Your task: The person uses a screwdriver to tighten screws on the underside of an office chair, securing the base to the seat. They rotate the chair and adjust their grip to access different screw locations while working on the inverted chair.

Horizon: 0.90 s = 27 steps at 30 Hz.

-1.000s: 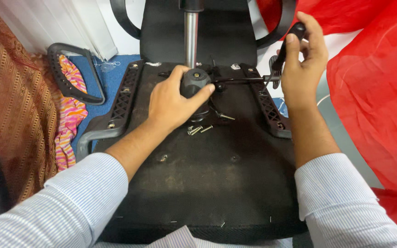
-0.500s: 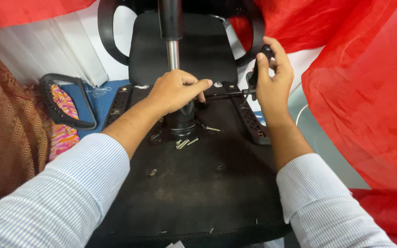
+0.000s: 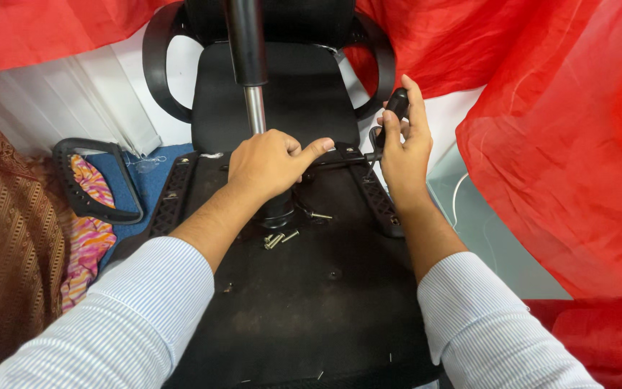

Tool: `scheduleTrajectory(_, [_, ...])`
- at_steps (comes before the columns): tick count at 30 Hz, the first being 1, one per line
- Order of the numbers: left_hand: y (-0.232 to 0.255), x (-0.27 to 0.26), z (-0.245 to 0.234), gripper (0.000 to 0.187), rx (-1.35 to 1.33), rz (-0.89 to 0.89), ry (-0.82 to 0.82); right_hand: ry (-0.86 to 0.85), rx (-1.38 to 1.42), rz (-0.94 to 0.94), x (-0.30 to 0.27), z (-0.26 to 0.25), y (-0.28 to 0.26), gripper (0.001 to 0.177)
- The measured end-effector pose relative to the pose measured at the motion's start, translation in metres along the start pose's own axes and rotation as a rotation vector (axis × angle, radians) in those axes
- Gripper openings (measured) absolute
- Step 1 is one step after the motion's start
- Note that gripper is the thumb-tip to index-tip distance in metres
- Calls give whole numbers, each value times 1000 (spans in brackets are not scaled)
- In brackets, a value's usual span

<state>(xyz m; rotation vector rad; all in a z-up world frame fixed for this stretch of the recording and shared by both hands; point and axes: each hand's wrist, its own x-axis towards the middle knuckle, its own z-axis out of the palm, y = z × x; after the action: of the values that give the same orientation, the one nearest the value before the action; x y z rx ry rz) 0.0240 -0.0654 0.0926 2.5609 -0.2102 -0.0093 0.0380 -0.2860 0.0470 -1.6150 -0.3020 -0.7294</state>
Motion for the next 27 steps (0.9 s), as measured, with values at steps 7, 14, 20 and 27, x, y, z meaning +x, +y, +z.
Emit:
scheduleTrajectory(7, [-6, -1, 3, 61, -49, 54, 64, -8, 99, 13, 2, -2, 17, 48])
scheduleTrajectory(14, [-8, -2, 5, 58, -38, 61, 86, -24, 76, 136, 10, -3, 5, 45])
scheduleTrajectory(20, [-9, -3, 6, 58, -35, 65, 83, 56, -203, -120, -3, 11, -3, 36])
scheduleTrajectory(27, [-11, -3, 6, 58, -39, 75, 79, 29, -229, -94, -3, 12, -8, 34])
